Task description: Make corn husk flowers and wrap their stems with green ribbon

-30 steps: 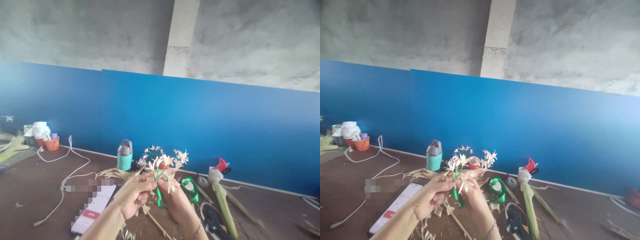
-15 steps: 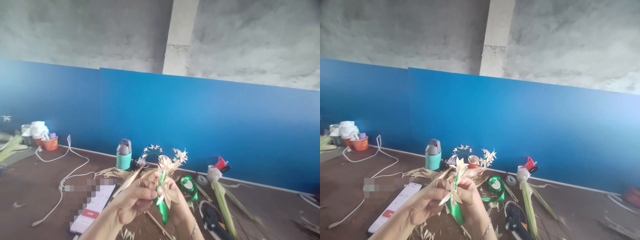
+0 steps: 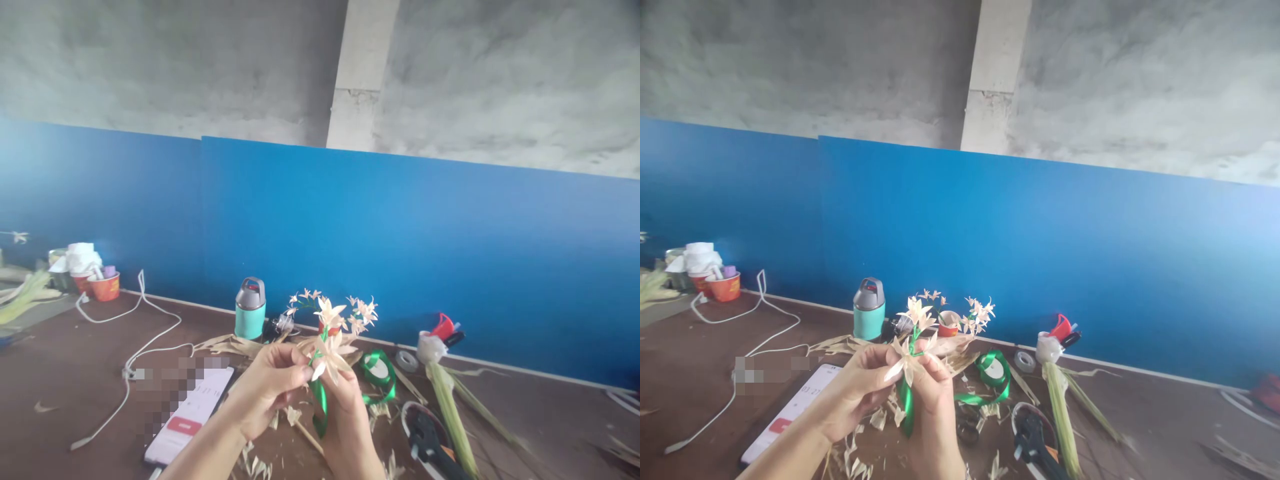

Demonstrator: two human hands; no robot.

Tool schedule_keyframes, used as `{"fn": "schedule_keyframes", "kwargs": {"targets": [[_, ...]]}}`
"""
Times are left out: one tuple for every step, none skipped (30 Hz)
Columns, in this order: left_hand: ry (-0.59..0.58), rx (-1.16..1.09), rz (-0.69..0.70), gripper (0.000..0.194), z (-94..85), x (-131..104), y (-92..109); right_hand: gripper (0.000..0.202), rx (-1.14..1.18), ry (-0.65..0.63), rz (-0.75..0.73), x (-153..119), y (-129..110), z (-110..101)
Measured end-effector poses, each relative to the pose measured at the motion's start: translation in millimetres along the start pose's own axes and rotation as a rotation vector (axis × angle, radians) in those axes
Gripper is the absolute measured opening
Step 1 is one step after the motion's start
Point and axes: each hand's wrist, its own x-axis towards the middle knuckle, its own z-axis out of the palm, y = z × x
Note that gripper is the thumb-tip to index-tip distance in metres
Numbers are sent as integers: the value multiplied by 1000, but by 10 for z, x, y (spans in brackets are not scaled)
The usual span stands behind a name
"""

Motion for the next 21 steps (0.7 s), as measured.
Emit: {"fn": "schedule_keyframes", "kwargs": {"targets": [[-25, -20, -8, 34, 1, -3, 0, 18, -8, 13, -6, -16, -9, 9], [-49, -34, -14, 33, 2, -6, 1, 18, -17, 24, -12, -28, -16, 14], [-69, -37, -19, 32, 3, -8, 4, 18, -26, 31, -18, -35, -20, 15], [-80, -26, -23, 31, 5, -9, 8, 18, -30, 34, -21, -37, -20, 14], [-81, 4, -23, 30, 7, -10, 13, 17, -31, 32, -19, -35, -17, 10], [-67, 53, -19, 30, 11, -10, 19, 16, -24, 31, -16, -29, -11, 5], [-38, 118, -8, 29, 17, -11, 25, 16, -12, 31, -14, -20, -2, -1], [-3, 194, 13, 27, 26, -13, 30, 15, 5, 36, -15, -9, 8, -7], [34, 277, 46, 23, 37, -16, 32, 14, 22, 45, -17, 2, 20, -13], [70, 359, 93, 19, 51, -19, 31, 13, 36, 61, -22, 14, 33, -19], [102, 438, 146, 14, 66, -24, 25, 14, 44, 77, -27, 26, 45, -24], [132, 511, 206, 11, 81, -29, 12, 16, 44, 89, -31, 36, 58, -30], [162, 580, 270, 9, 95, -34, -9, 17, 40, 94, -37, 46, 71, -36], [196, 646, 338, 10, 106, -38, -38, 17, 35, 99, -51, 54, 85, -44], [242, 709, 410, 11, 113, -42, -73, 16, 31, 104, -68, 60, 101, -55], [291, 773, 484, 13, 115, -45, -114, 16, 26, 112, -87, 65, 119, -68], [333, 838, 561, 14, 115, -48, -156, 16, 17, 120, -105, 69, 139, -83], [372, 895, 636, 14, 114, -50, -195, 17, 6, 134, -124, 71, 160, -99], [406, 936, 705, 14, 113, -52, -229, 17, -14, 150, -141, 71, 181, -114], [427, 959, 755, 13, 114, -55, -252, 18, -42, 166, -156, 71, 199, -127], [438, 960, 777, 13, 119, -57, -262, 19, -71, 182, -174, 69, 212, -137]]}}
